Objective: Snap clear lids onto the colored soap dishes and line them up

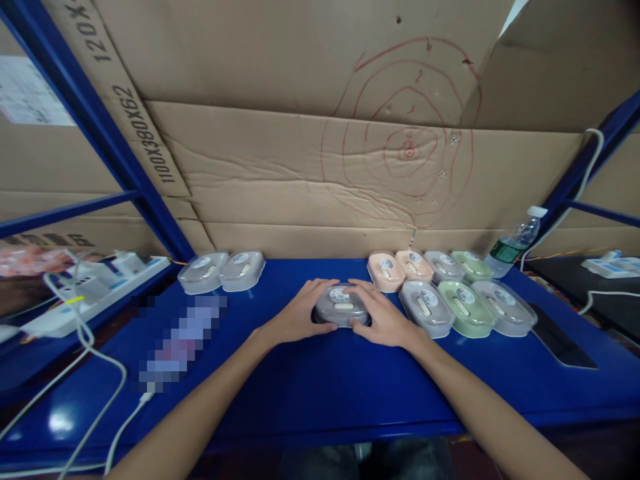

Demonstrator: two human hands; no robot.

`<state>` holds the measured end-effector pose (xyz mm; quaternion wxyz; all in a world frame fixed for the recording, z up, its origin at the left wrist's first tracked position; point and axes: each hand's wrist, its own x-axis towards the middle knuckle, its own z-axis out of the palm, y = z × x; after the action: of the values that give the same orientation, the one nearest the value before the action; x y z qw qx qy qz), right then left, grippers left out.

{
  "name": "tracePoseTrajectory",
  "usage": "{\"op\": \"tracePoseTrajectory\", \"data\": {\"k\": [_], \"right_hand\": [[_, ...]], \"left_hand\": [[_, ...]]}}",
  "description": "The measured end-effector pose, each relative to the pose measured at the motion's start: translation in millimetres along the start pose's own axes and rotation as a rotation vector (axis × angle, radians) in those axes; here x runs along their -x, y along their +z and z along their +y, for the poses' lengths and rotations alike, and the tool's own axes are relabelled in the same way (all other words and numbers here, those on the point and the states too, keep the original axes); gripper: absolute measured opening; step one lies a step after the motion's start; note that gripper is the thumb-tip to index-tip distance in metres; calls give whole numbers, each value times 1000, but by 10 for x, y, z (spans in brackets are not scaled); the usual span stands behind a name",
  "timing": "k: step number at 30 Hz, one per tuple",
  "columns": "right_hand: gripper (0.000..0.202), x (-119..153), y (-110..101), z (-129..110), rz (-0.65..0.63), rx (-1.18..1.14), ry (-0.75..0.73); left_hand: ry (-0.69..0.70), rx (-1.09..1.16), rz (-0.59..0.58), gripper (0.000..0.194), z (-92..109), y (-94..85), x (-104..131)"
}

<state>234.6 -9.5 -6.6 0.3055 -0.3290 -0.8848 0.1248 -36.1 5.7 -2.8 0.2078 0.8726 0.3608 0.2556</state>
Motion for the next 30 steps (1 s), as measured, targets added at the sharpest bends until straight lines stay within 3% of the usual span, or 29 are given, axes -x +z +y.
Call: {"op": "tracePoseTrajectory", "data": {"k": [4,12,30], "right_hand": [[60,-5,62,30,23,88,-9],[57,15,174,62,87,268,49],[61,30,202,79,102,262,55]], "left_hand": [[32,-17,28,85,7,28,-8],[-25,-84,83,86,-81,87,2],[-11,-138,88,86,-111,90,8]]}}
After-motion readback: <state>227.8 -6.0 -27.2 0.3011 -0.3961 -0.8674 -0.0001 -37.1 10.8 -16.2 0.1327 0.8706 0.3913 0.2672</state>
